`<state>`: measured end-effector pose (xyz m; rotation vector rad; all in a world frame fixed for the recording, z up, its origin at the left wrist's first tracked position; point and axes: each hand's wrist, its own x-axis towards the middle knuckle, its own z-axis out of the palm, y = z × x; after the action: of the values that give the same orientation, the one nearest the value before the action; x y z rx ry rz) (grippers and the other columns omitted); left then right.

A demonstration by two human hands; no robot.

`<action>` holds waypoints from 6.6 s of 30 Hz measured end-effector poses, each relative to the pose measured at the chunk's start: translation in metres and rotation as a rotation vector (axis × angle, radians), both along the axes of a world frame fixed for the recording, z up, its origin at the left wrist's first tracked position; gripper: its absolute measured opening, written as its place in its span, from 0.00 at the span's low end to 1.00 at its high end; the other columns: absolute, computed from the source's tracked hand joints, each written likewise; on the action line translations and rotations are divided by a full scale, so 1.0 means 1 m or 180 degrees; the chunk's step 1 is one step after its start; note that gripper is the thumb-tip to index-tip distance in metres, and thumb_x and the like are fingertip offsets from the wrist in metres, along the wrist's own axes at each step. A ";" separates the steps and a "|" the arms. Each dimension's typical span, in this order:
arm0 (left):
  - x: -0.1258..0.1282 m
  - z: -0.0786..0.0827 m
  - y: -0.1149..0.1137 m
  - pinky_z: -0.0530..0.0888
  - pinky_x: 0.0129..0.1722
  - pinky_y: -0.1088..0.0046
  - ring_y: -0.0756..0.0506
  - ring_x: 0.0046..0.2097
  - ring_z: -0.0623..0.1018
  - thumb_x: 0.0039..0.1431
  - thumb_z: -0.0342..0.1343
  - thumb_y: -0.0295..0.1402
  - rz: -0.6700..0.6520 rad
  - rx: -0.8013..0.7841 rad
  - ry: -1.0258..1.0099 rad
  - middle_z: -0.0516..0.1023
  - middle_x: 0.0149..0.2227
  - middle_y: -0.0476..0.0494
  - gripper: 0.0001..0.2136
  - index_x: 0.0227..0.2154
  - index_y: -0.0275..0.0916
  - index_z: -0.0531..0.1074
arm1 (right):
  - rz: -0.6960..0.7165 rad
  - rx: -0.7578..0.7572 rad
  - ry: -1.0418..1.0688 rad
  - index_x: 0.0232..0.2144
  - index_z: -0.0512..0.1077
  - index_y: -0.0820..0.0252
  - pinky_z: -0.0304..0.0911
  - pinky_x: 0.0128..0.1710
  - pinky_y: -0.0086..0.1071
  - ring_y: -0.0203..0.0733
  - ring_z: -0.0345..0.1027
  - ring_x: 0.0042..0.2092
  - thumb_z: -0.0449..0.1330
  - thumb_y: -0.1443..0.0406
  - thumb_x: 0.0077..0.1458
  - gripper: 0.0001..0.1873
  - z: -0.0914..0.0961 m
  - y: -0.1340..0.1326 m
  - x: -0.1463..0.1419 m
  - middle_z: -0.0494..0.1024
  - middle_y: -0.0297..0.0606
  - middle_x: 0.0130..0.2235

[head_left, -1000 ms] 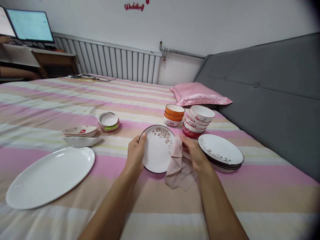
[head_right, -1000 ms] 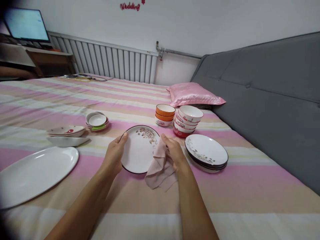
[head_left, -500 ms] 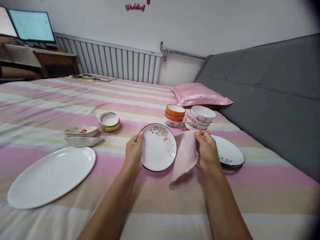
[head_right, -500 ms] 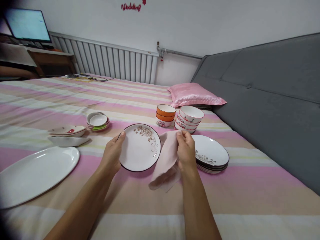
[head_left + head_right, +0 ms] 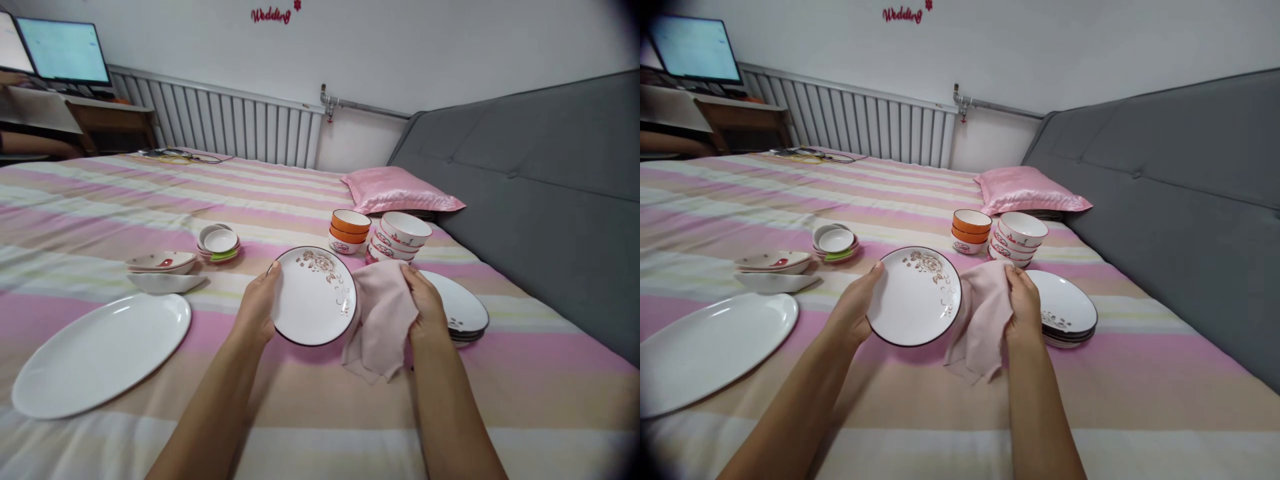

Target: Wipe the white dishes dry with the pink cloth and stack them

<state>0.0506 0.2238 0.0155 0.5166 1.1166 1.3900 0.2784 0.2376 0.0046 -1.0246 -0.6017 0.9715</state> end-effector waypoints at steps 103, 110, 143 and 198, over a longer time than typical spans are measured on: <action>0.023 -0.003 -0.008 0.75 0.30 0.71 0.46 0.29 0.78 0.48 0.60 0.41 -0.0098 0.0542 -0.0312 0.79 0.31 0.42 0.16 0.37 0.36 0.73 | -0.0184 -0.0036 -0.2884 0.28 0.67 0.61 0.52 0.29 0.29 0.37 0.58 0.29 0.48 0.50 0.54 0.20 -0.026 0.000 -0.053 0.69 0.33 0.26; 0.030 -0.005 -0.009 0.74 0.39 0.70 0.47 0.35 0.78 0.51 0.57 0.40 0.0446 0.0835 -0.0431 0.80 0.34 0.43 0.14 0.38 0.37 0.73 | -0.0358 -0.0046 -0.2328 0.37 0.69 0.62 0.55 0.34 0.31 0.39 0.62 0.32 0.49 0.50 0.54 0.23 -0.035 -0.001 -0.068 0.73 0.38 0.33; 0.001 0.011 -0.011 0.68 0.29 0.75 0.41 0.38 0.78 0.50 0.53 0.49 -0.1194 0.0726 0.0325 0.80 0.36 0.41 0.23 0.43 0.38 0.74 | 0.0748 0.0410 -0.1216 0.41 0.70 0.62 0.64 0.32 0.34 0.42 0.69 0.33 0.58 0.51 0.48 0.24 -0.014 0.001 -0.039 0.76 0.39 0.32; 0.003 0.002 -0.012 0.72 0.29 0.71 0.43 0.32 0.77 0.48 0.56 0.49 -0.1271 0.0835 0.0961 0.80 0.32 0.40 0.21 0.37 0.35 0.75 | 0.0516 0.0953 -0.3871 0.34 0.70 0.63 0.56 0.31 0.29 0.39 0.65 0.32 0.50 0.59 0.57 0.14 0.010 -0.017 -0.042 0.74 0.38 0.31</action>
<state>0.0532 0.2115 0.0175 1.1059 1.0002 1.1316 0.2366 0.2203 0.0147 -1.2382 -1.7875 0.2653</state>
